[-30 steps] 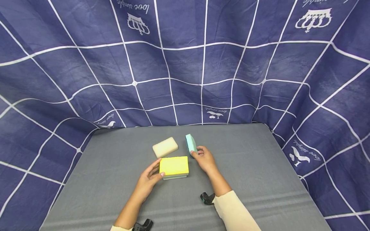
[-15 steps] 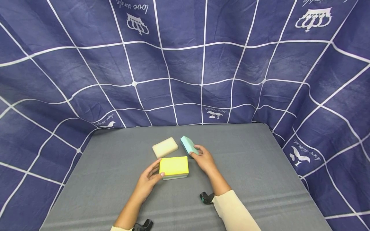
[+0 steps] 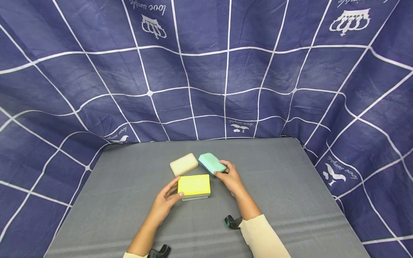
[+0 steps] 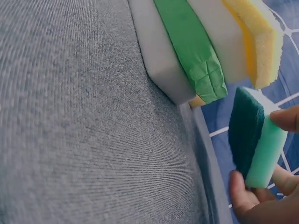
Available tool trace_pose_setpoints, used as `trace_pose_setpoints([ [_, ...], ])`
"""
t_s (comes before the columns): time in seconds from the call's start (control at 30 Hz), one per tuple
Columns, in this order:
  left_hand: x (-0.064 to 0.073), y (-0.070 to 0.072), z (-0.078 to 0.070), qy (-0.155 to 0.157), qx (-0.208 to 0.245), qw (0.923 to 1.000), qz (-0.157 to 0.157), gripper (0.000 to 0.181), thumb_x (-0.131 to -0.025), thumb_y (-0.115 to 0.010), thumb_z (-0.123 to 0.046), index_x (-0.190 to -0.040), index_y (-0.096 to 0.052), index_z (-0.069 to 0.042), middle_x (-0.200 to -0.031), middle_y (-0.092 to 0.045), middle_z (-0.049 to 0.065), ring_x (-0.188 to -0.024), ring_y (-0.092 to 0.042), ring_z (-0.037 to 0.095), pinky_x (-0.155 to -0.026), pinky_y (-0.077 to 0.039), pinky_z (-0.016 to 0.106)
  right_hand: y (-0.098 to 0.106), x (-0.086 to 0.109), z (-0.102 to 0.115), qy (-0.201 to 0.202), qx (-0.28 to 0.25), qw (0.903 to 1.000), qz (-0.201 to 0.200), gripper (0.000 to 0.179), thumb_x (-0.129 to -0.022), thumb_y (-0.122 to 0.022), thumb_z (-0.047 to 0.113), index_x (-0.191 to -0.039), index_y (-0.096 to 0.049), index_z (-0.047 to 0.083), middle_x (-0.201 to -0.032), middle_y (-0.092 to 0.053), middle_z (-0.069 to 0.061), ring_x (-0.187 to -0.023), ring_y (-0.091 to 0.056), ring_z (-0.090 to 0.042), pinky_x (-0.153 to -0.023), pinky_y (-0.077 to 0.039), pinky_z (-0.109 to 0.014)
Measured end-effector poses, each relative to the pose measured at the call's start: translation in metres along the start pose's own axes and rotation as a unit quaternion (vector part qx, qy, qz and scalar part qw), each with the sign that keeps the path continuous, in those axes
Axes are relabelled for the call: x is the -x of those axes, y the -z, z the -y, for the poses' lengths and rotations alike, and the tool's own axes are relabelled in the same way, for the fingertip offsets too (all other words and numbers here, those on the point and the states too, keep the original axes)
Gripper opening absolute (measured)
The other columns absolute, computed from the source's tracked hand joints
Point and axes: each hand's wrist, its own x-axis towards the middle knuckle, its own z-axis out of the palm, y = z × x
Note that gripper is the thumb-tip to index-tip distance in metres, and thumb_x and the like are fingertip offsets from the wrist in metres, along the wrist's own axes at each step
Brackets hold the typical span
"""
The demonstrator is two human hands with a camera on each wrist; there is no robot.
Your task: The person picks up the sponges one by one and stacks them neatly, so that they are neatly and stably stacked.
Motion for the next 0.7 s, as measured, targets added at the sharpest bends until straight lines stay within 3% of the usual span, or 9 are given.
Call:
trace_pose_setpoints([
  [0.33, 0.0, -0.001, -0.001, -0.004, -0.002, 1.0, 0.006, 0.063, -0.09, -0.077, -0.024, -0.148, -0.052, -0.029, -0.148, -0.054, 0.017, -0.115, -0.066, 0.032, -0.085, -0.057, 0.023, 0.008, 0.006, 0.003, 0.032, -0.081, 0.9953, 0.042, 0.073, -0.091, -0.068, 0.001, -0.155, -0.033, 0.005, -0.144, -0.051, -0.024, -0.118, -0.059, -0.022, -0.087, -0.052, -0.015],
  [0.7, 0.001, -0.001, -0.002, -0.018, -0.012, 0.9998, 0.003, 0.063, -0.091, -0.077, -0.024, -0.148, -0.052, -0.028, -0.146, -0.055, 0.016, -0.112, -0.067, 0.031, -0.084, -0.057, 0.022, 0.011, 0.013, 0.011, 0.088, -0.127, 0.9858, 0.066, 0.072, -0.089, -0.062, -0.01, -0.153, -0.032, 0.002, -0.151, -0.043, -0.026, -0.115, -0.06, -0.009, -0.092, -0.054, -0.016],
])
